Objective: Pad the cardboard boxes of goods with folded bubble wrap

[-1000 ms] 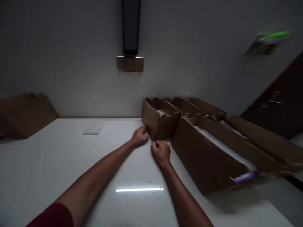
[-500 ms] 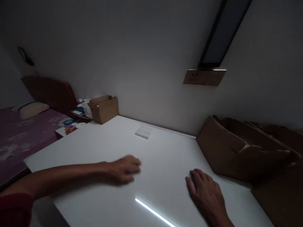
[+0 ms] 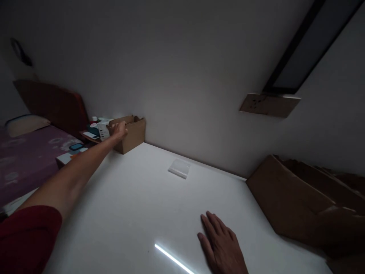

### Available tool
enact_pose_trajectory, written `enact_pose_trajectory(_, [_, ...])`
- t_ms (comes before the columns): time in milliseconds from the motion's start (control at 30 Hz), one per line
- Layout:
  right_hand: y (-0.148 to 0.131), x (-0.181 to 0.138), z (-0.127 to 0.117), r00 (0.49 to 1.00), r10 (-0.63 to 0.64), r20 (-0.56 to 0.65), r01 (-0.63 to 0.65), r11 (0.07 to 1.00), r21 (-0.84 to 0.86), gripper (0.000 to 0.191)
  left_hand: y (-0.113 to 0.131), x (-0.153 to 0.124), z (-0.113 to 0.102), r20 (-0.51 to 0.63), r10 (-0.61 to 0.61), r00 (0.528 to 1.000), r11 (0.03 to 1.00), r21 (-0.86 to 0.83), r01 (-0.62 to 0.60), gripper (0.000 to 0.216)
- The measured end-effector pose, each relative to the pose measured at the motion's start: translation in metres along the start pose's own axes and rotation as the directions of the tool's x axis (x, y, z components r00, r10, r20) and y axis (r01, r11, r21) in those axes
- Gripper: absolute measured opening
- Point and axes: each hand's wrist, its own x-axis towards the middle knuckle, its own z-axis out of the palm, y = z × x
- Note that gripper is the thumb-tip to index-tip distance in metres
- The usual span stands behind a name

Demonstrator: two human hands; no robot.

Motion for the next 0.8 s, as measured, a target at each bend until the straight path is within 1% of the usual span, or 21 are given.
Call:
enact_pose_trajectory(67, [-0.001,0.0,-0.003,1.0,0.008,0.006,-0.008,1.0,0.002,0.054,-0.003,-0.001,0.004,0.034,-0.007,0.999,1.0,0.004,0.007,0.037])
enact_pose_trajectory(133, [-0.001,0.001,-0.004,1.0,0.01,0.011,-0.011,1.0,0.01,0.054,-0.005,-0.009,0.001,0.062,0.024,0.998,1.0,-0.003,-0.024,0.036])
enact_pose_trajectory(200, [0.0,0.002,-0.003,1.0,0.012,0.006,-0.012,1.0,0.022,0.053,-0.009,-0.028,-0.01,0.078,0.082,0.994,0.996,-0.023,-0.081,0.03])
enact_pose_trajectory(233, [0.001,0.003,-0.002,1.0,0.017,-0.001,-0.017,0.999,0.028,0.052,-0.011,-0.042,-0.019,0.081,0.119,0.99,0.992,-0.038,-0.116,0.025])
enact_pose_trajectory(300, [0.002,0.004,0.001,1.0,0.025,-0.02,-0.024,0.999,0.036,0.051,-0.018,-0.078,-0.039,0.074,0.198,0.977,0.978,-0.078,-0.192,0.012])
enact_pose_trajectory(433, [0.001,0.005,0.003,0.998,0.027,-0.05,-0.025,0.999,0.027,0.051,-0.035,-0.173,-0.088,0.043,0.347,0.937,0.925,-0.179,-0.335,0.014])
enact_pose_trajectory(467, [0.0,0.006,0.002,0.998,0.025,-0.054,-0.024,0.999,0.022,0.051,-0.039,-0.197,-0.101,0.033,0.391,0.92,0.9,-0.221,-0.374,0.014])
enact_pose_trajectory(533, [-0.004,0.007,-0.002,0.998,0.025,-0.054,-0.025,1.0,0.012,0.051,-0.046,-0.242,-0.125,-0.043,0.528,0.848,0.779,-0.374,-0.503,0.013])
enact_pose_trajectory(600, [-0.008,0.009,-0.007,0.998,0.036,-0.051,-0.035,0.999,0.018,0.051,-0.054,-0.28,-0.145,-0.135,0.619,0.774,0.683,-0.393,-0.615,0.013])
enact_pose_trajectory(633, [-0.01,0.009,-0.01,0.997,0.047,-0.057,-0.046,0.998,0.031,0.051,-0.059,-0.296,-0.152,-0.198,0.628,0.752,0.661,-0.374,-0.65,0.016])
enact_pose_trajectory(667, [-0.012,0.009,-0.013,0.996,0.058,-0.068,-0.055,0.997,0.054,0.051,-0.065,-0.311,-0.156,-0.266,0.607,0.749,0.661,-0.353,-0.662,0.022])
enact_pose_trajectory(700, [-0.015,0.009,-0.016,0.994,0.07,-0.085,-0.062,0.994,0.092,0.05,-0.071,-0.325,-0.158,-0.337,0.552,0.762,0.68,-0.346,-0.646,0.03])
enact_pose_trajectory(733, [-0.019,0.007,-0.019,0.991,0.087,-0.104,-0.071,0.987,0.147,0.048,-0.078,-0.337,-0.157,-0.393,0.472,0.789,0.71,-0.361,-0.604,0.04])
enact_pose_trajectory(767, [-0.024,0.005,-0.022,0.986,0.114,-0.12,-0.085,0.971,0.222,0.047,-0.085,-0.348,-0.152,-0.419,0.378,0.825,0.742,-0.396,-0.541,0.05])
enact_pose_trajectory(800, [-0.032,0.001,-0.025,0.981,0.149,-0.127,-0.102,0.943,0.315,0.046,-0.091,-0.358,-0.146,-0.403,0.287,0.869,0.768,-0.445,-0.461,0.058])
